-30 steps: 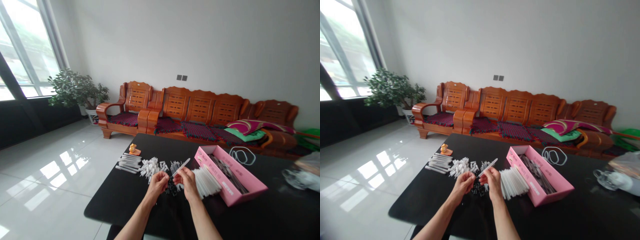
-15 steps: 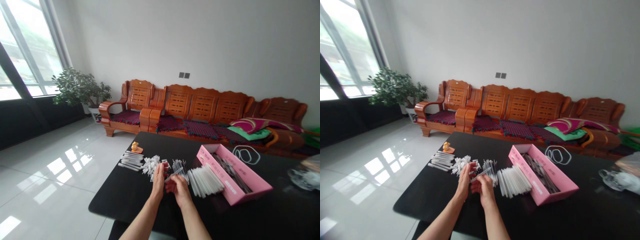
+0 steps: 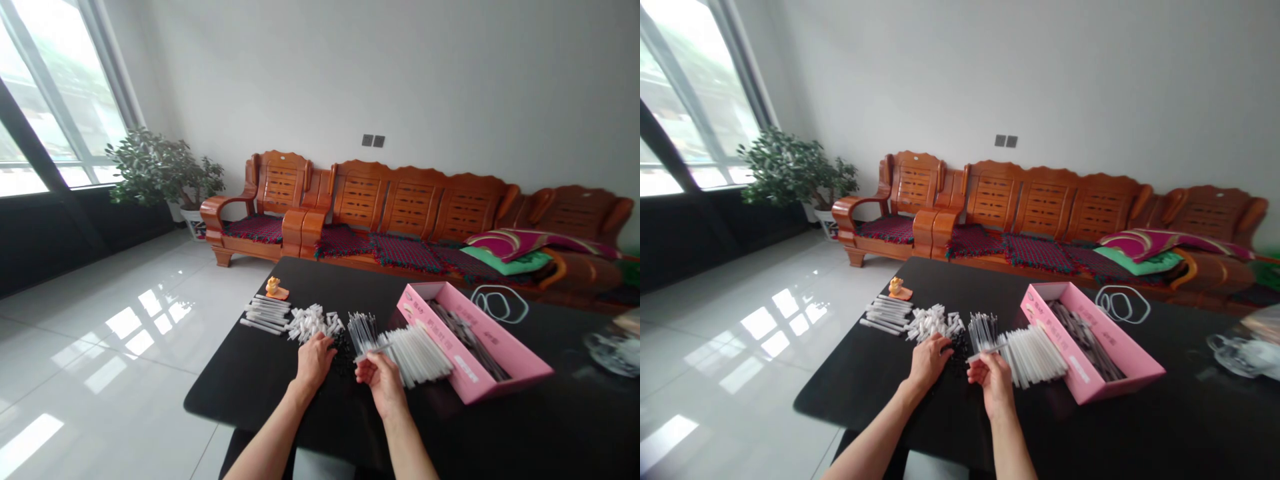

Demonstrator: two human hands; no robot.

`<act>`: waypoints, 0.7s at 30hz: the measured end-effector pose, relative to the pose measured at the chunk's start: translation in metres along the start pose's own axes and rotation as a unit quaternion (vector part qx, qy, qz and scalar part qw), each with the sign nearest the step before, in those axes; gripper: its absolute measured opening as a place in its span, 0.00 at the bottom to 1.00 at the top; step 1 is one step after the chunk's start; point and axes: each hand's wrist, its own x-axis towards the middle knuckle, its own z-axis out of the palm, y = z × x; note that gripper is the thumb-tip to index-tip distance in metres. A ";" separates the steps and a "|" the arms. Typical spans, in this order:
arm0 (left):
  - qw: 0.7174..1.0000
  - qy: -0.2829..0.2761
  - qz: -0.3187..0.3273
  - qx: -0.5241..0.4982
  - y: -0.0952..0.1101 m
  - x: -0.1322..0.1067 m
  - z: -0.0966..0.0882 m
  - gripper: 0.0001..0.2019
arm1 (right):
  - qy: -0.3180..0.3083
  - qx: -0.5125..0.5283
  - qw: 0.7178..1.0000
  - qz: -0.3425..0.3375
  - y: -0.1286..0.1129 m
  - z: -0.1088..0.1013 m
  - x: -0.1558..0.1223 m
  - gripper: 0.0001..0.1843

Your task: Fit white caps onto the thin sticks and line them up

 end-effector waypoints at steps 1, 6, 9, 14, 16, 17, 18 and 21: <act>1.000 -0.009 0.001 0.012 0.001 0.002 0.002 0.07 | -0.002 0.000 1.000 0.000 0.001 0.000 0.000 0.11; 1.000 0.009 -0.018 -0.009 0.000 0.008 0.005 0.07 | 0.008 0.007 1.000 0.001 -0.001 0.002 -0.001 0.12; 0.988 0.041 -0.063 -0.133 0.000 0.008 0.004 0.06 | 0.024 0.021 0.999 0.002 -0.001 0.005 -0.003 0.13; 0.828 -0.010 -0.204 -0.523 0.009 -0.001 0.000 0.10 | 0.041 0.030 0.999 -0.010 -0.001 0.015 -0.004 0.13; 0.763 -0.034 -0.217 -0.608 0.015 -0.007 -0.002 0.14 | 0.050 0.027 0.998 -0.022 -0.001 0.019 -0.003 0.13; 0.743 -0.043 -0.217 -0.632 0.018 -0.009 -0.004 0.15 | 0.056 0.026 0.998 -0.029 -0.001 0.021 -0.004 0.13; 0.730 -0.047 -0.215 -0.647 0.020 -0.012 -0.006 0.15 | 0.061 0.025 0.997 -0.037 -0.002 0.024 -0.004 0.14; 0.713 -0.049 -0.209 -0.667 0.027 -0.016 -0.011 0.16 | 0.067 0.018 0.996 -0.055 -0.004 0.030 -0.006 0.15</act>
